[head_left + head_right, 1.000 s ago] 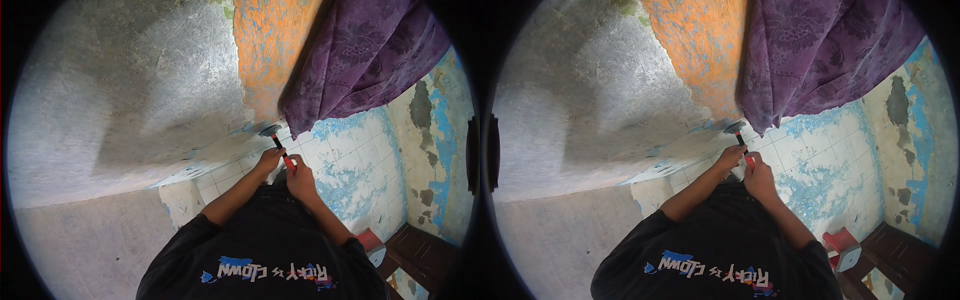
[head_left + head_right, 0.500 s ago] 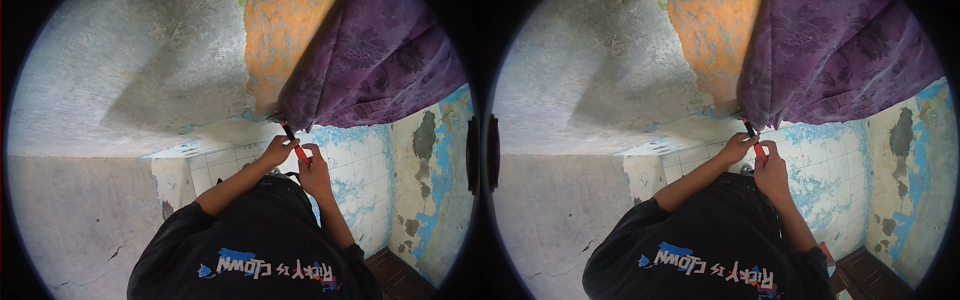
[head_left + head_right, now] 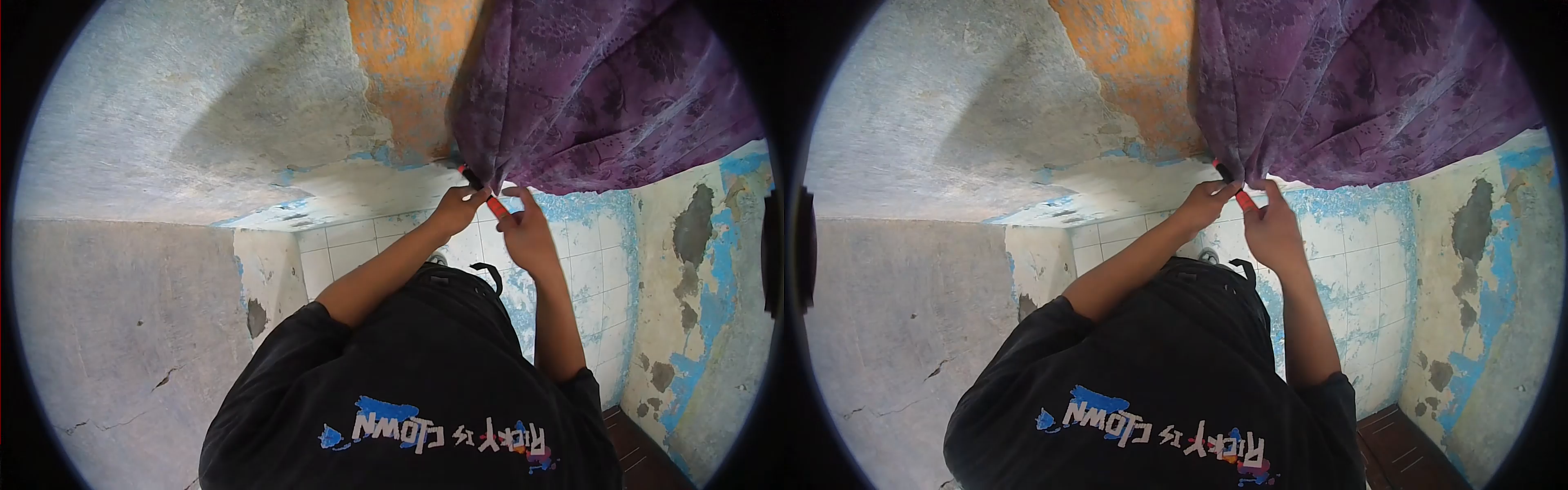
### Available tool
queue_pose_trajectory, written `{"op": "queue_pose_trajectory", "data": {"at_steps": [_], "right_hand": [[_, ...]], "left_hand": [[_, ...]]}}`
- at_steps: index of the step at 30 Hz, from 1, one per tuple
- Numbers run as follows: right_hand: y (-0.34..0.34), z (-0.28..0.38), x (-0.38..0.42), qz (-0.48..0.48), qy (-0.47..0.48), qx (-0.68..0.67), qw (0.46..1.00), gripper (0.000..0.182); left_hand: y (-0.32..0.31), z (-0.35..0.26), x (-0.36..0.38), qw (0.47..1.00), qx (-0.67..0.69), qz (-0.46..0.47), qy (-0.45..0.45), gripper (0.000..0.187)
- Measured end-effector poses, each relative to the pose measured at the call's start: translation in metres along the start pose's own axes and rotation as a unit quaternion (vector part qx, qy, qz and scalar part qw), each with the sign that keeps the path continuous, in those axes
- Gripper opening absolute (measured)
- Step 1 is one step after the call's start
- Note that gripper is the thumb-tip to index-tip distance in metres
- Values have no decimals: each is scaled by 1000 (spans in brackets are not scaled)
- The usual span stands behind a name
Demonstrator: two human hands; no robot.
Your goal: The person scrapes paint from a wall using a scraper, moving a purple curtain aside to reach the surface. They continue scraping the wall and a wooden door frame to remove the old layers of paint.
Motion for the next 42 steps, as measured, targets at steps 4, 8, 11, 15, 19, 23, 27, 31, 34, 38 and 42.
{"op": "queue_pose_trajectory", "data": {"at_steps": [4,8,11,15,19,23,27,31,34,38,42], "right_hand": [[0,-10,-14,0,-13,-62,998,34],[-3,-16,-16,-10,21,-11,1000,36],[18,10,14,29,-23,-19,999,37],[-23,-23,-29,51,36,-49,997,36],[-21,11,1,59,20,1,998,35],[-45,-7,-15,40,3,0,999,33],[-35,11,1,28,21,0,999,28],[-63,-12,-16,37,7,-3,999,26],[-81,-20,-20,57,16,10,998,26],[-68,-2,1,74,-4,-39,996,26],[-104,-37,-31,90,5,-18,996,25]], "left_hand": [[-4,27,-9,1000,3,-19,8,61],[-15,22,-8,1000,16,-4,7,60],[-19,0,14,999,47,9,5,59],[-13,27,9,983,147,-29,102,58],[11,42,5,979,155,-71,107,53],[20,58,6,981,123,-62,134,57],[18,43,8,985,116,-54,117,58],[25,87,6,977,130,-72,149,54],[31,80,10,976,137,-88,142,51],[44,57,23,983,113,-113,85,46],[54,116,6,980,80,-112,145,48]]}}
Point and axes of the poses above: each hand's wrist, its own x-axis away from the middle knuckle, its own y-axis out of the back of the hand, z = x × y, the point moved 9 cm from there along -x, towards the middle knuckle, and after that the axes turned 13 degrees about -y, right-handed, at the moved point
